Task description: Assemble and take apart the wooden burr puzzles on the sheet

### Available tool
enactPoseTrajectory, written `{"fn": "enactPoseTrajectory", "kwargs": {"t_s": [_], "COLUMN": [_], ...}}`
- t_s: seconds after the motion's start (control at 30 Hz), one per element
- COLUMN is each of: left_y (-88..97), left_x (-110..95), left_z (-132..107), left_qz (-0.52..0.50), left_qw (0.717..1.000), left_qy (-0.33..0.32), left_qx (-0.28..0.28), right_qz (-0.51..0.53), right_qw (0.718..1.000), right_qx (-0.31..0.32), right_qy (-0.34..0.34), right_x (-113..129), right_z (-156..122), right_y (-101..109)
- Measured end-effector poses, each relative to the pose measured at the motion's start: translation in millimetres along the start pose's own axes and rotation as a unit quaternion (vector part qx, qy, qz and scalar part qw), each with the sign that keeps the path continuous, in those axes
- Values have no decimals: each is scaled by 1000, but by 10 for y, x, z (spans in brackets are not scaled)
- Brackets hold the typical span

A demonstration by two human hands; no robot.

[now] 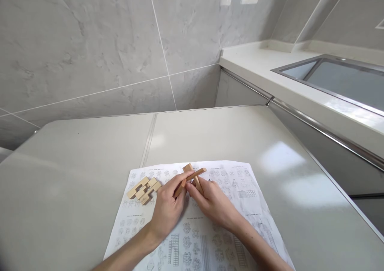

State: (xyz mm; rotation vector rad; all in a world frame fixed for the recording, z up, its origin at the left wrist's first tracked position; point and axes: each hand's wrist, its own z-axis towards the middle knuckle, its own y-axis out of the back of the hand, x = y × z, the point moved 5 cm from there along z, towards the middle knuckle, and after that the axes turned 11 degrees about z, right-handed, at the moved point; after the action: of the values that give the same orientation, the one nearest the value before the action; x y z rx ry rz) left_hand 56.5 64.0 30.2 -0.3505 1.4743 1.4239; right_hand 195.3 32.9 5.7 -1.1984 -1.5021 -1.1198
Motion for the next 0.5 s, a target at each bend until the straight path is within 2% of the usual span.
{"fn": "enactPoseTrajectory", "kwargs": {"t_s": [0.2,0.37,0.5], "left_y": [-11,-18,1], "left_x": [24,22,40], "left_z": [-13,-21,-30], "left_qz": [8,-13,-77], "left_qw": [1000,1000,993], "left_qy": [-3,7,93], "left_qx": [-6,-2,-9], "right_qz": [42,118,193], "right_qw": [999,992,980], "right_qx": [14,26,-12], "right_qy": [-8,-42,-52], "right_x": [15,43,48], "right_z": [-7,-12,1], "right_y": [-4,-21,47]}}
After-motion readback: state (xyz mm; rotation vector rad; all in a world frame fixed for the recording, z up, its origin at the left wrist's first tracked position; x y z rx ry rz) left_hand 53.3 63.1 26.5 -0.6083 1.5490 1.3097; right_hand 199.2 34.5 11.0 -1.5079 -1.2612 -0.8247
